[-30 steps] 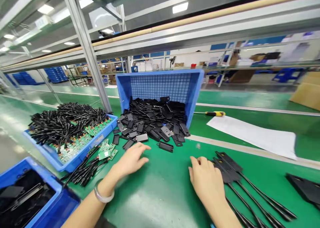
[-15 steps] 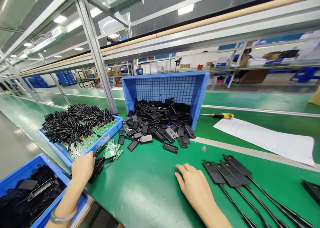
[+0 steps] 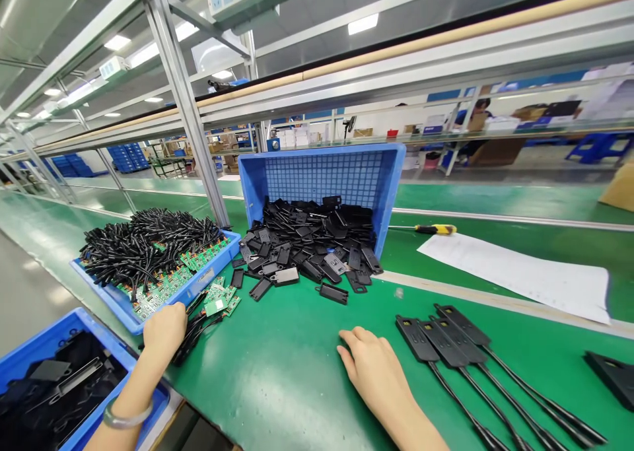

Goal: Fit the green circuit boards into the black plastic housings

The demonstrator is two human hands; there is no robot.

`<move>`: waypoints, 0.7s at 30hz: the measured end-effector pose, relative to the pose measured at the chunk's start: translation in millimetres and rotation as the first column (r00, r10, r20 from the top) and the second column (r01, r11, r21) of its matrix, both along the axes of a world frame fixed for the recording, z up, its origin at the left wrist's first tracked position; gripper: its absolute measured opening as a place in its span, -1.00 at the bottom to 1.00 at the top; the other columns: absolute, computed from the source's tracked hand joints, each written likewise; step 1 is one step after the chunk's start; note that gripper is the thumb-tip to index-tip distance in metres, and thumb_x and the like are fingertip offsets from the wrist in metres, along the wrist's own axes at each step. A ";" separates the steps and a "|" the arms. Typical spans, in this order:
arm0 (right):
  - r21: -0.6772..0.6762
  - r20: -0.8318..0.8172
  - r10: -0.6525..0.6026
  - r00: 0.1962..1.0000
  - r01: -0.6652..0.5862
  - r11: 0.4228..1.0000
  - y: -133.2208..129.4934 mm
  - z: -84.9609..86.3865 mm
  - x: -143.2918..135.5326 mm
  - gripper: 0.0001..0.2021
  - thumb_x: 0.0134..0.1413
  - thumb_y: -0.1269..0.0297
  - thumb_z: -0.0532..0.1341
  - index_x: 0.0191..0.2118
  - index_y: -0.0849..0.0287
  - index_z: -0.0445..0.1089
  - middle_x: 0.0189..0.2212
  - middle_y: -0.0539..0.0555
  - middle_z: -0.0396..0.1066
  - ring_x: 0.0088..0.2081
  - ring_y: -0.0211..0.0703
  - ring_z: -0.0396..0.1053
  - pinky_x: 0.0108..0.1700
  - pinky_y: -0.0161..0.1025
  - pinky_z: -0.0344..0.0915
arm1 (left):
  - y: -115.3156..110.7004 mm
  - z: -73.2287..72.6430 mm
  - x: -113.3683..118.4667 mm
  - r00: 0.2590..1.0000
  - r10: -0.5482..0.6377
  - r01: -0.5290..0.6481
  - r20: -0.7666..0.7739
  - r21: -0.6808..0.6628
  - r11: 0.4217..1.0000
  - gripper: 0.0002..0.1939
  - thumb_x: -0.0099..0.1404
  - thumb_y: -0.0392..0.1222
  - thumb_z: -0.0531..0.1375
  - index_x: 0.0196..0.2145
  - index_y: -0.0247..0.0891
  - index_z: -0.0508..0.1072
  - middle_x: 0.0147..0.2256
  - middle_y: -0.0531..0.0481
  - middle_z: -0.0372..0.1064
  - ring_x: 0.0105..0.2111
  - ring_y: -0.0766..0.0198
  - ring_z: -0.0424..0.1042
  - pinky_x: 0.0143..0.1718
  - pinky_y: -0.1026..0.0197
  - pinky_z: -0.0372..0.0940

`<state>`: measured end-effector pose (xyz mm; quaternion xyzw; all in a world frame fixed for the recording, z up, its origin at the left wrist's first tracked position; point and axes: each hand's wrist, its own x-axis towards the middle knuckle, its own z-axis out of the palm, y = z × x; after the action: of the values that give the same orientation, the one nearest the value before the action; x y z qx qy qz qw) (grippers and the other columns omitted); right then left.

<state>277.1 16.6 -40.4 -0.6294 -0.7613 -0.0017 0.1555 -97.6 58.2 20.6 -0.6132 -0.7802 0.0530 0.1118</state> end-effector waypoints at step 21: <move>-0.317 -0.932 -0.357 -0.059 -0.340 0.885 2.2 10.2 -36.3 -0.54 -0.04 0.02 0.29 -0.06 0.18 0.37 -0.35 0.06 0.39 -0.36 -0.21 0.36 -0.25 -0.22 0.33 | 63.4 -9.3 132.6 0.882 -0.406 0.392 0.240 0.103 0.914 -0.56 0.16 -0.33 0.14 0.01 -0.52 0.26 -0.24 -0.41 0.41 -0.21 -0.15 0.44 -0.27 0.01 0.30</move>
<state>240.8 18.8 -30.2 -0.4478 -0.3724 0.6383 0.5033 35.0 121.6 11.3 -0.7591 -0.6462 -0.0708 0.0343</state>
